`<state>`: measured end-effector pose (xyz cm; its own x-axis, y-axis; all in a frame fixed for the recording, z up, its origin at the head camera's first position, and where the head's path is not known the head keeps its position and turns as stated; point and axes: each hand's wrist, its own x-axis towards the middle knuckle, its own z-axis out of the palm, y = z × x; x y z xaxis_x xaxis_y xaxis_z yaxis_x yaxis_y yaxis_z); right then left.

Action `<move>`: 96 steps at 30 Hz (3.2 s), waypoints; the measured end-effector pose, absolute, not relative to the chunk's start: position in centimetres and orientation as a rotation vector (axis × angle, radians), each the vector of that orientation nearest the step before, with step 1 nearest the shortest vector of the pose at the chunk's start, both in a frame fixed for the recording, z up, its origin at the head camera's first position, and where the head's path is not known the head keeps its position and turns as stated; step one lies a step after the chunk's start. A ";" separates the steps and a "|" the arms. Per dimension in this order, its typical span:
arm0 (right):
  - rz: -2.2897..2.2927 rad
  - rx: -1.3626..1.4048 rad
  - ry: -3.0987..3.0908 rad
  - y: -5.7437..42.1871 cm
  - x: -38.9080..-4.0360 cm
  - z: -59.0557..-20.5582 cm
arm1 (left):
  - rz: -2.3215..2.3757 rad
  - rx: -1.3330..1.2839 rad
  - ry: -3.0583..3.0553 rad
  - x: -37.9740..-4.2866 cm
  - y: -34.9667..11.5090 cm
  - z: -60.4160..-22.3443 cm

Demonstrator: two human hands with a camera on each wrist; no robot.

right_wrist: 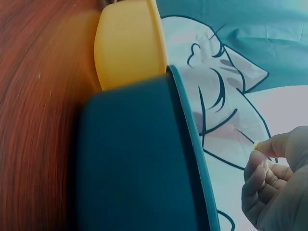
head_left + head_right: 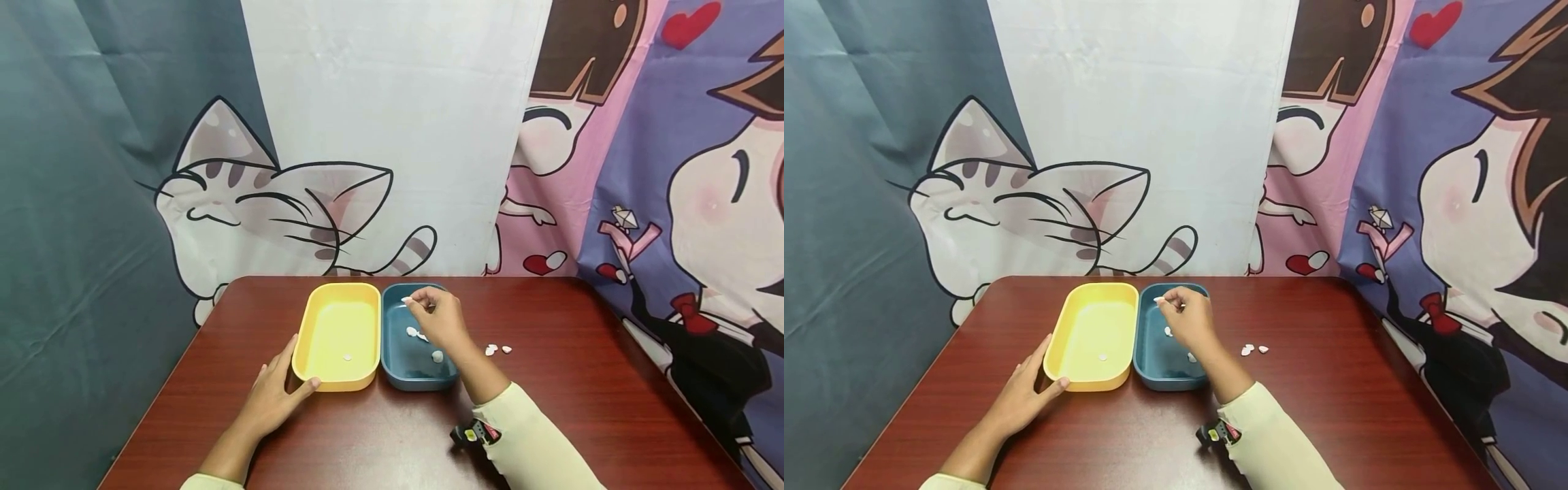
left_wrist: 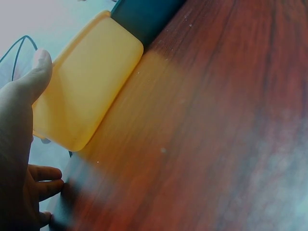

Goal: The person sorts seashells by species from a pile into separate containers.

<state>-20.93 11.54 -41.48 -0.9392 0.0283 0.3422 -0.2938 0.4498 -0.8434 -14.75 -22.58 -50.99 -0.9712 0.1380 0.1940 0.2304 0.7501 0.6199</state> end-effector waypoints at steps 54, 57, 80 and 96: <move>1.478 0.429 -2.522 6.4 -20.4 -41.7 | -1.016 -0.289 -2.814 -14.6 -22.9 -51.1; 1.472 0.423 -2.516 6.8 -20.3 -41.5 | -1.009 -0.288 -2.813 -14.6 -22.9 -51.1; 1.361 0.280 -2.518 14.6 -20.7 -41.7 | -1.016 -0.304 -2.798 -15.0 -22.6 -51.3; 1.306 0.173 -2.571 19.4 -20.6 -43.4 | -1.010 -0.298 -2.803 -14.8 -22.4 -51.3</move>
